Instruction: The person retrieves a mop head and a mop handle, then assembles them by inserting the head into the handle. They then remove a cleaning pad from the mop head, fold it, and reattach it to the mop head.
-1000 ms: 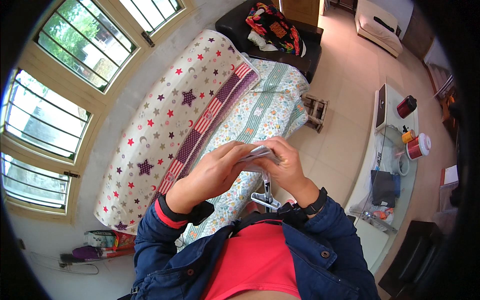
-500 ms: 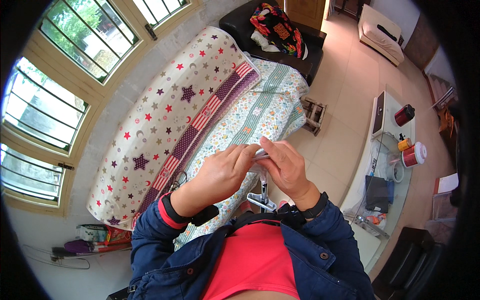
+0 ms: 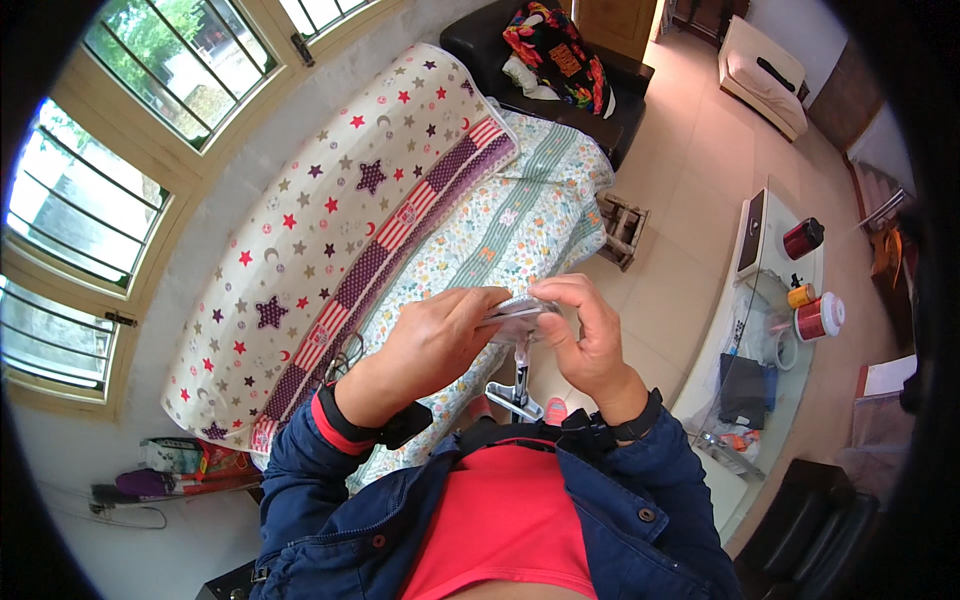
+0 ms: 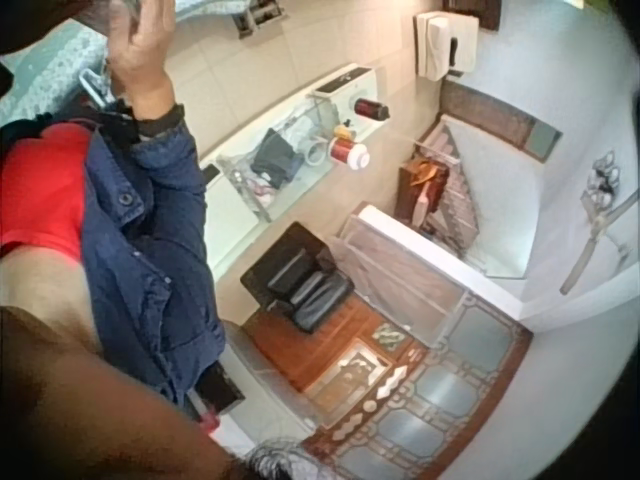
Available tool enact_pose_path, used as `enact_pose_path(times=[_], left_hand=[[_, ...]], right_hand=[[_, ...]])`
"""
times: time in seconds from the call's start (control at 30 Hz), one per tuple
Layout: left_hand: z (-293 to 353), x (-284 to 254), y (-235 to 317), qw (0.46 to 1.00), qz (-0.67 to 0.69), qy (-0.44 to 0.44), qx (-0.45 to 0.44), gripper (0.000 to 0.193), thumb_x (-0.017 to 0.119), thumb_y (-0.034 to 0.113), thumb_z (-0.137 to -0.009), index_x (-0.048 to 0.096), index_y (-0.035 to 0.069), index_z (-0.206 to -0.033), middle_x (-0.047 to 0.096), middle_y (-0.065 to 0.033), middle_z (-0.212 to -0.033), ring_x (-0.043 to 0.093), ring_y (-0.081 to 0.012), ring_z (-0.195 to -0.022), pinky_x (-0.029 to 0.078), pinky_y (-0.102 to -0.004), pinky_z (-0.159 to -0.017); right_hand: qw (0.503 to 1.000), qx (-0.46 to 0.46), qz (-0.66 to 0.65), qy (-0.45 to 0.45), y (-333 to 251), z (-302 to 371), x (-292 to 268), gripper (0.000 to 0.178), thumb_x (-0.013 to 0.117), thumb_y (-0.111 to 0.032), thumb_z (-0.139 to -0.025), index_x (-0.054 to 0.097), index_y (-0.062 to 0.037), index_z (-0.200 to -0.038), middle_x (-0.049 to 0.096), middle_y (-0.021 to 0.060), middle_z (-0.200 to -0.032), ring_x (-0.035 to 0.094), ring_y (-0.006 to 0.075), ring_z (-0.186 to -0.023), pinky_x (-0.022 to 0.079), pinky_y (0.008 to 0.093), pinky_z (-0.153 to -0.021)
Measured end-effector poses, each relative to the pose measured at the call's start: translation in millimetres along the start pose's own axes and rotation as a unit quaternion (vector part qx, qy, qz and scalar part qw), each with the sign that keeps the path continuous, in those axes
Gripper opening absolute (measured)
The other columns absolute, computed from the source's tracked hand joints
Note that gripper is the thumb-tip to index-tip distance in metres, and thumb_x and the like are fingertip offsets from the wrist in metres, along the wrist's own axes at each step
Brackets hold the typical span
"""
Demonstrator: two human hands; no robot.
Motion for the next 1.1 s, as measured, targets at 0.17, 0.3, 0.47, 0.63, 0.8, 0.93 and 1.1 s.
enact_pose_path(times=[0.17,0.3,0.47,0.63,0.8,0.93,1.1], left_hand=[[3.5,-1.1,0.2,1.0,0.011,0.009,0.013,0.033,0.07,0.009,-0.084,0.06,0.006,-0.115,0.067,-0.0112,-0.085,0.068,-0.031,-0.079,0.055,-0.0404,-0.064],[2.6,1.6,-0.3,1.0,0.015,0.011,0.023,0.038,0.069,0.008,-0.081,0.058,0.006,-0.117,0.066,-0.012,-0.083,0.068,-0.0309,-0.076,0.055,-0.0403,-0.063],[3.8,1.5,2.8,0.999,0.028,0.011,0.034,0.037,0.069,0.008,-0.081,0.056,0.006,-0.116,0.065,-0.012,-0.082,0.067,-0.0311,-0.075,0.055,-0.0406,-0.062],[5.2,-4.5,3.5,0.999,0.033,0.009,0.035,0.031,0.067,0.01,-0.083,0.056,0.006,-0.111,0.064,-0.0108,-0.082,0.068,-0.0304,-0.075,0.054,-0.0405,-0.061],[6.0,-6.7,2.4,0.999,0.016,0.036,0.016,0.024,0.073,0.016,-0.082,0.063,0.01,-0.104,0.067,-0.0097,-0.08,0.068,-0.0294,-0.069,0.052,-0.0397,-0.056],[4.3,-6.3,-1.6,0.999,0.027,0.031,-0.009,0.023,0.072,0.017,-0.083,0.064,0.011,-0.104,0.067,-0.0101,-0.079,0.068,-0.0313,-0.07,0.052,-0.0419,-0.057],[3.5,-5.6,-4.5,0.999,0.034,0.026,-0.031,0.022,0.072,0.017,-0.083,0.063,0.011,-0.103,0.067,-0.0104,-0.079,0.068,-0.0323,-0.072,0.052,-0.0437,-0.059]], right_hand=[[0.995,0.069,-0.032,-0.058,-8.0,-11.1,-12.7,0.018,0.066,-0.012,-0.095,0.066,0.0006,-0.107,0.068,0.0113,-0.099,0.063,0.0205,-0.089,0.05,0.0308,-0.08],[0.984,0.055,0.013,-0.167,-22.2,-34.7,-19.7,0.009,0.067,-0.006,-0.092,0.068,-0.0002,-0.098,0.067,0.0104,-0.093,0.062,0.0189,-0.081,0.049,0.03,-0.073],[0.959,0.15,-0.028,-0.24,-32.2,-52.0,-25.6,0.007,0.068,-0.003,-0.087,0.067,-0.0014,-0.094,0.064,0.0099,-0.084,0.061,0.0236,-0.075,0.048,0.0327,-0.067],[0.966,0.043,0.055,-0.249,-42.6,-57.6,-21.2,0.004,0.066,-0.003,-0.089,0.065,-0.0003,-0.092,0.064,0.0116,-0.084,0.062,0.027,-0.076,0.049,0.0346,-0.068],[0.968,0.068,0.071,-0.23,-48.7,-54.8,-11.8,0.003,0.064,-0.003,-0.09,0.063,0.0,-0.091,0.064,0.0121,-0.084,0.061,0.0282,-0.075,0.048,0.0351,-0.069],[0.965,0.144,0.06,-0.212,-46.3,-54.5,-6.5,0.006,0.063,-0.005,-0.092,0.062,0.0009,-0.09,0.062,0.0111,-0.082,0.059,0.023,-0.073,0.047,0.033,-0.067],[0.946,0.266,-0.006,-0.186,-39.1,-50.9,-2.4,0.009,0.062,-0.007,-0.094,0.061,0.0017,-0.091,0.059,0.007,-0.079,0.055,0.0144,-0.072,0.045,0.0292,-0.066]])
Point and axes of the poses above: each hand's wrist, its own z-axis away from the middle knuckle, its own x-axis out of the palm, y = z × x, the point moved 3 cm from there along -z, towards the middle knuckle
